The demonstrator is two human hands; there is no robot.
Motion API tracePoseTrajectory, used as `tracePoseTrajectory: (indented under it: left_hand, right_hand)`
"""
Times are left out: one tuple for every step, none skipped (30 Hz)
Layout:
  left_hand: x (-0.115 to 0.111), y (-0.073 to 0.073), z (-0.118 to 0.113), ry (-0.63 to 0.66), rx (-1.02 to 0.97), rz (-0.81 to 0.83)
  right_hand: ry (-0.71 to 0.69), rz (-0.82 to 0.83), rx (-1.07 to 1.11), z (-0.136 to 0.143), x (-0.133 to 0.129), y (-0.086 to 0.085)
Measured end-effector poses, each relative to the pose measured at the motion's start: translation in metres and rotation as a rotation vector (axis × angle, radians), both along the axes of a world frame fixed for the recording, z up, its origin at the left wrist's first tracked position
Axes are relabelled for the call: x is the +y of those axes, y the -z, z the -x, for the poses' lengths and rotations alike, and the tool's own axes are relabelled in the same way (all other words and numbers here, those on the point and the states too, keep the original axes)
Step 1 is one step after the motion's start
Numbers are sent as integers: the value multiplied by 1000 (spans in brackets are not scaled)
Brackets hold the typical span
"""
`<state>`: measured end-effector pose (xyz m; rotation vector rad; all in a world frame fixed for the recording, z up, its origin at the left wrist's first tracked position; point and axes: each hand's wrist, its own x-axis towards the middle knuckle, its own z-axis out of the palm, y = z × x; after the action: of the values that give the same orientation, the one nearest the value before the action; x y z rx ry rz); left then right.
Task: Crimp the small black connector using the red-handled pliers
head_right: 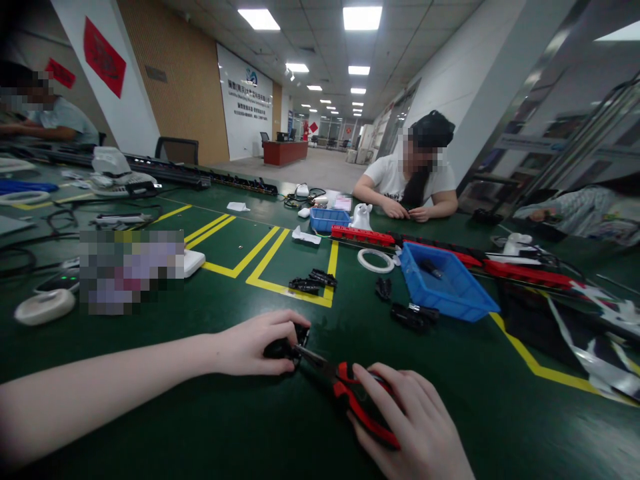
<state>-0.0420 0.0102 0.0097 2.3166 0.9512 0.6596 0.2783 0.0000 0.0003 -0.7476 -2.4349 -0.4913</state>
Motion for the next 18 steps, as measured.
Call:
tracePoseTrajectory:
  left_hand:
    - [0, 0, 0, -1, -3, 1]
    - [-1, -1, 0, -1, -5, 2]
    - [-1, -1, 0, 1, -8, 4]
    - [-1, -1, 0, 1, -13, 5]
    - [0, -1, 0, 2, -19, 5]
    - [0, 0, 0, 3, -23, 4]
    - [1, 1, 0, 6, -25, 2]
    - [2, 2, 0, 8, -24, 0]
    - [2, 3, 0, 8, -22, -2]
    - [3, 4, 0, 4, -20, -4]
    - [3, 5, 0, 0, -18, -5]
    - [4, 6, 0, -5, -20, -7]
    - [4, 7, 0, -7, -23, -10]
    - [4, 7, 0, -6, -25, -13]
    - [4, 8, 1, -5, -27, -13]
    - [4, 8, 1, -5, -28, -10]
    - [4, 8, 1, -5, -28, -5]
    - [4, 8, 1, -8, -28, 1]
  right_hand:
    - [-1, 14, 1, 0, 0, 0]
    - [-2, 26, 3, 0, 0, 0]
    - [-4, 40, 4, 0, 0, -1]
    - [-4, 56, 6, 0, 0, 0]
    - [-1, 71, 14, 0, 0, 0]
    - [4, 88, 26, 1, 0, 1]
    - [11, 106, 41, 1, 0, 3]
    - [18, 124, 56, 1, 0, 4]
    - [26, 142, 68, 1, 0, 6]
    - [38, 159, 79, 1, -1, 8]
    - [50, 176, 85, 2, -1, 9]
    - [56, 189, 85, 2, -1, 10]
    - [53, 195, 83, 3, -1, 10]
    - [43, 196, 76, 3, -1, 9]
    - [29, 193, 68, 4, -1, 8]
    - [14, 186, 57, 4, -1, 7]
    - [5, 180, 49, 5, -1, 6]
    - [2, 172, 44, 5, -1, 4]
